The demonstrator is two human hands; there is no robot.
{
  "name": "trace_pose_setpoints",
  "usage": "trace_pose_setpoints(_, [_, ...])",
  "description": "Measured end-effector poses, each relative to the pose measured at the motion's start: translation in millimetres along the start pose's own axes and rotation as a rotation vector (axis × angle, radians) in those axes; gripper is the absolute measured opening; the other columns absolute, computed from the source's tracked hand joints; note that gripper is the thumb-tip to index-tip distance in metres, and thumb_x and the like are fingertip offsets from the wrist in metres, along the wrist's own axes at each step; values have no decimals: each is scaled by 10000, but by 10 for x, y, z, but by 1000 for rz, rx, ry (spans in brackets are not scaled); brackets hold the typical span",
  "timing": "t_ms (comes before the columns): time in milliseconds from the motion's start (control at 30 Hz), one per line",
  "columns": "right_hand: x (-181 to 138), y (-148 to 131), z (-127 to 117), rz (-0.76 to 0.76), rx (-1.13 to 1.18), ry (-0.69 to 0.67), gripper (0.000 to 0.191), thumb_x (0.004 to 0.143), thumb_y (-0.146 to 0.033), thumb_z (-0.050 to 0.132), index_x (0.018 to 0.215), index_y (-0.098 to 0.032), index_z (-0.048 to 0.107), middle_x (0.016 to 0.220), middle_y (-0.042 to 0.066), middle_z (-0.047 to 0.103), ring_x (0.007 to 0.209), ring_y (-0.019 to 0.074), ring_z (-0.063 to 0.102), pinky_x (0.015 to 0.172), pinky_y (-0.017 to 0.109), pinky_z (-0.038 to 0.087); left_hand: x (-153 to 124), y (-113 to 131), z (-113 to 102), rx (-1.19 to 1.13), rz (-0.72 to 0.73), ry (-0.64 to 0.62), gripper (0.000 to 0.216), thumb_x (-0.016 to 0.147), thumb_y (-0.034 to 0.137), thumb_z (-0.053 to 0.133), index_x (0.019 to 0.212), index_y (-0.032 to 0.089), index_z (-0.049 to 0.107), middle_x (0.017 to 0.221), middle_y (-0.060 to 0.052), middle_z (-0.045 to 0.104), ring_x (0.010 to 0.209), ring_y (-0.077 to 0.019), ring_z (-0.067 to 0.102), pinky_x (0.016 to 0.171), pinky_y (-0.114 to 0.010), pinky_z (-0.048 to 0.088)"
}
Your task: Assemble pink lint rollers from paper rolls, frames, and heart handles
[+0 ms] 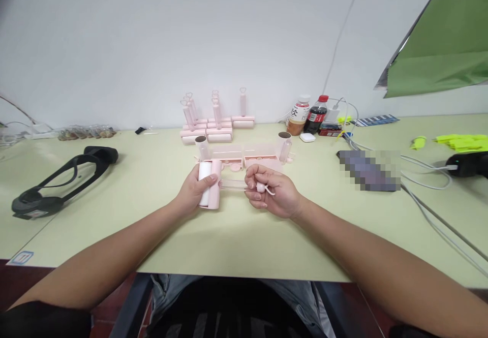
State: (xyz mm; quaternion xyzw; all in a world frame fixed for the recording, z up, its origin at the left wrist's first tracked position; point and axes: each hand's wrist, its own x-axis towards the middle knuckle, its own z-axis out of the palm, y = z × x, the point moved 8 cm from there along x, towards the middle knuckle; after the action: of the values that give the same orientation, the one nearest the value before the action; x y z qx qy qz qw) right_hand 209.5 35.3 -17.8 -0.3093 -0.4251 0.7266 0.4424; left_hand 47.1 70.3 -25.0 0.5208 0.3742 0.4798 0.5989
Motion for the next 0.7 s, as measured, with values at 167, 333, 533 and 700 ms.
trace_pose_setpoints(167, [-34,8,23,14,-24,-34,268,727,-361,578,973,-257,561,830,16,621,502,124,432,379,233,336,-8,15,44,-49,0,-51,485,713,399,750,1082,198,508,759,4,631,639,-146,581,610,-263,454])
trace_pose_setpoints(333, [-50,34,70,32,-87,-83,392,688,-371,533,1063,-257,536,1123,80,656,632,184,596,465,322,488,-17,-19,47,-91,-22,-42,503,683,398,770,1071,203,517,784,5,631,635,-139,582,609,-264,461])
trace_pose_setpoints(533, [-48,-22,98,-23,5,-97,285,643,-298,554,914,-212,578,780,28,642,444,120,455,303,217,332,-40,-75,70,-141,-74,-27,531,686,384,773,1117,209,516,758,12,619,594,-130,566,610,-275,467])
trace_pose_setpoints(700, [-116,-63,150,-68,-68,-90,200,643,-312,564,804,-195,572,638,8,594,365,82,367,312,196,244,-88,-135,129,-181,-161,-41,508,666,393,783,1075,222,535,708,23,605,548,-127,549,581,-279,462])
